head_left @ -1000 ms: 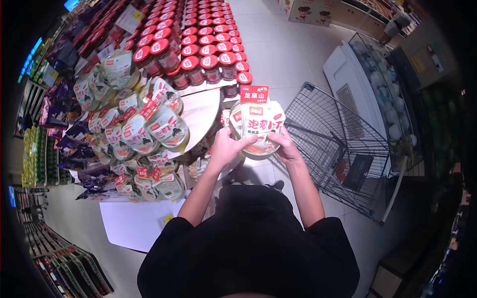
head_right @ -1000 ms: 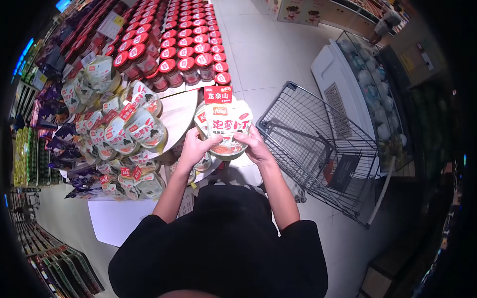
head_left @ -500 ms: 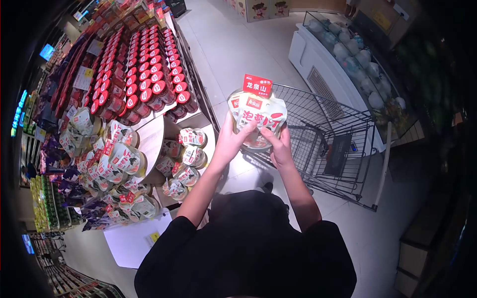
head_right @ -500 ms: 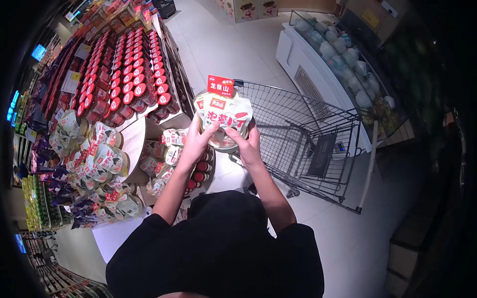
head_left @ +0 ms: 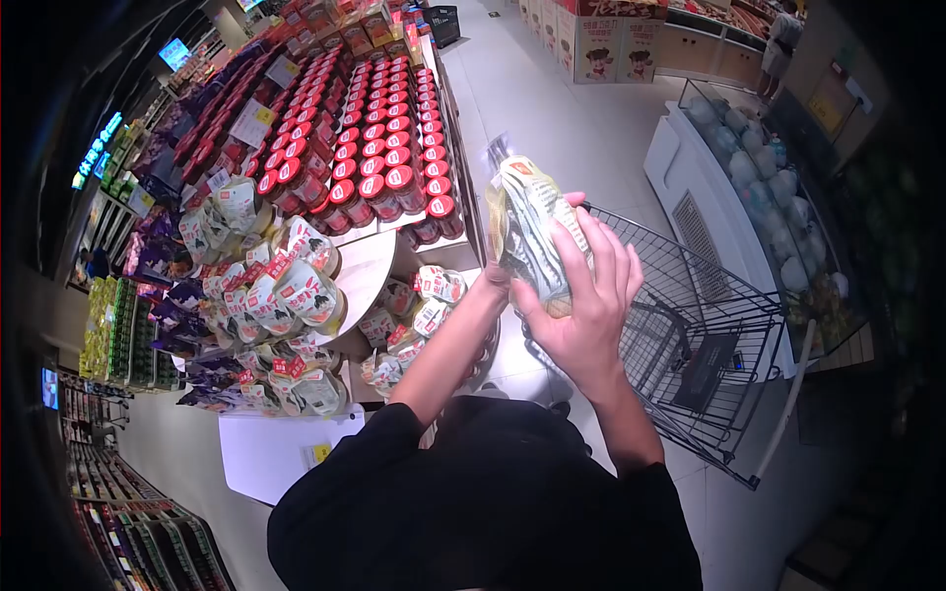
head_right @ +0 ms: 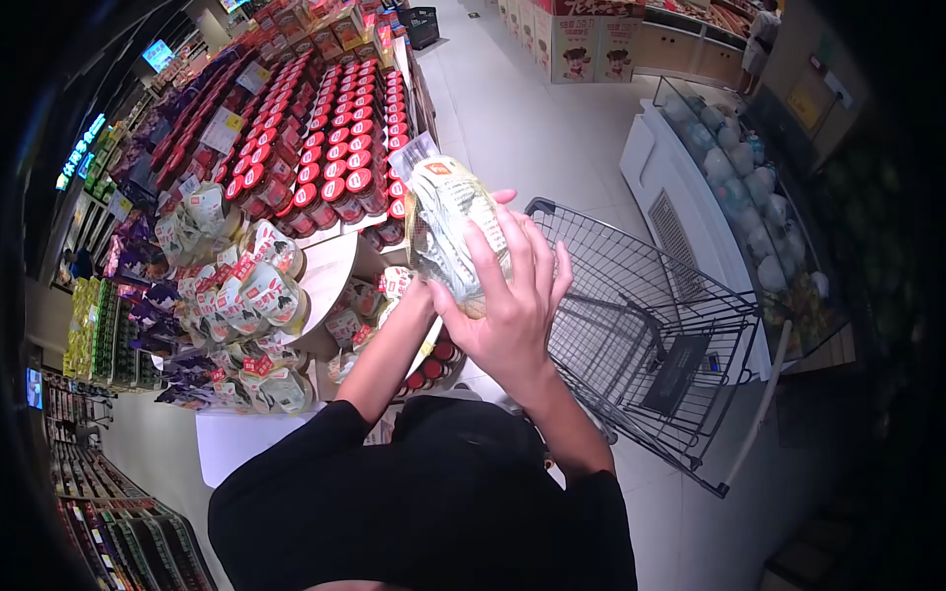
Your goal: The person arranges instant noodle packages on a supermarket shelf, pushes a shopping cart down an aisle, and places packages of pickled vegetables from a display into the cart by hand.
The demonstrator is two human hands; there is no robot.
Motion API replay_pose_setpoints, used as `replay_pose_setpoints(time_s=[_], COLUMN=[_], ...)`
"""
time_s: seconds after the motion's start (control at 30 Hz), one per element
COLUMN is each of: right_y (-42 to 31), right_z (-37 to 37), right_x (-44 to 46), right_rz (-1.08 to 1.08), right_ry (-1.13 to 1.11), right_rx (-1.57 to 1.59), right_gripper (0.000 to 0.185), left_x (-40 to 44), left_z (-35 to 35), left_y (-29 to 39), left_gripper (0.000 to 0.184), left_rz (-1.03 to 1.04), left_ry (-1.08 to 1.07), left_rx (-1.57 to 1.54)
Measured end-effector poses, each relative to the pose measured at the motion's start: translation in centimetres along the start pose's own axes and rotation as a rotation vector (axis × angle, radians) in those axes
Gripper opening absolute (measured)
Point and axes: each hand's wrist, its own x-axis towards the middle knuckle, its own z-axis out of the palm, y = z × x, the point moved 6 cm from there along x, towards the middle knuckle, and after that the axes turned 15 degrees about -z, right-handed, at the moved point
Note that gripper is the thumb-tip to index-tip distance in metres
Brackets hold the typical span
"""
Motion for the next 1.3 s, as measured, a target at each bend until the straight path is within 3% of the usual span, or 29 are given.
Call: replay_pose_setpoints(time_s=[0.03,0.07,0.1,0.17,0.23,0.33,0.5,0.57,0.63,0.73,0.77,0.83,0.87,0.9,1.03,1.2,1.3], right_y=[-0.7,-1.4,-2.0,-3.0,-4.4,-6.7,-8.4,-8.0,-7.0,-5.2,-4.2,-3.0,-2.3,-1.6,1.7,4.7,7.6], right_z=[0.1,0.4,0.6,1.2,2.0,2.9,4.9,5.8,6.9,8.2,8.4,8.6,8.6,8.5,8.3,6.3,5.2], right_x=[0.6,1.1,1.4,2.0,2.3,2.9,2.8,2.2,0.8,-2.2,-3.6,-5.9,-7.4,-9.0,-14.5,-18.0,-19.8], right_rz=[-0.017,-0.033,-0.036,-0.002,-0.043,-0.080,-0.035,-0.020,0.021,0.095,0.181,0.266,0.377,0.489,0.751,0.784,0.846], right_ry=[-0.009,-0.020,-0.022,0.005,-0.015,-0.020,-0.053,-0.067,-0.048,-0.054,-0.033,-0.007,0.004,0.016,0.043,0.047,0.074], right_rx=[0.009,0.015,0.001,0.102,0.056,0.006,-0.050,0.070,0.119,0.096,0.169,0.235,0.267,0.299,0.322,0.235,0.318], right_gripper=[0.072,0.074,0.074,0.079,0.083,0.082,0.078,0.076,0.073,0.070,0.067,0.064,0.062,0.060,0.053,0.048,0.056], left_x=[-0.4,-0.8,-1.2,-2.4,-3.4,-4.8,-6.5,-6.3,-6.1,-6.8,-7.1,-7.0,-6.9,-7.1,-6.8,-4.7,-2.8], left_z=[0.0,1.3,1.5,2.6,2.7,1.7,-0.4,-5.2,-9.6,-8.5,-9.1,-11.6,-14.6,-13.4,-11.6,-12.5,-12.9], left_y=[0.2,0.5,1.1,2.3,3.0,3.3,3.5,2.0,0.0,-1.7,-2.9,-5.4,-7.7,-7.5,-10.2,-14.0,-16.2], left_gripper=[0.093,0.070,0.070,0.062,0.060,0.067,0.059,0.057,0.068,0.076,0.080,0.068,0.055,0.044,0.044,0.047,0.047], left_rz=[-0.042,-0.060,-0.062,-0.115,-0.130,-0.093,-0.082,-0.111,-0.143,-0.060,-0.059,-0.136,-0.188,-0.181,-0.305,-0.407,-0.459], left_ry=[0.069,-0.107,-0.120,-0.344,-0.370,-0.234,-0.318,-0.187,-0.015,-0.221,-0.157,0.018,0.166,0.222,0.452,0.553,0.626], left_rx=[0.009,-0.166,-0.170,-0.181,-0.225,-0.119,-0.062,-0.216,-0.070,-0.197,-0.138,-0.074,-0.097,-0.061,-0.039,-0.004,0.069])
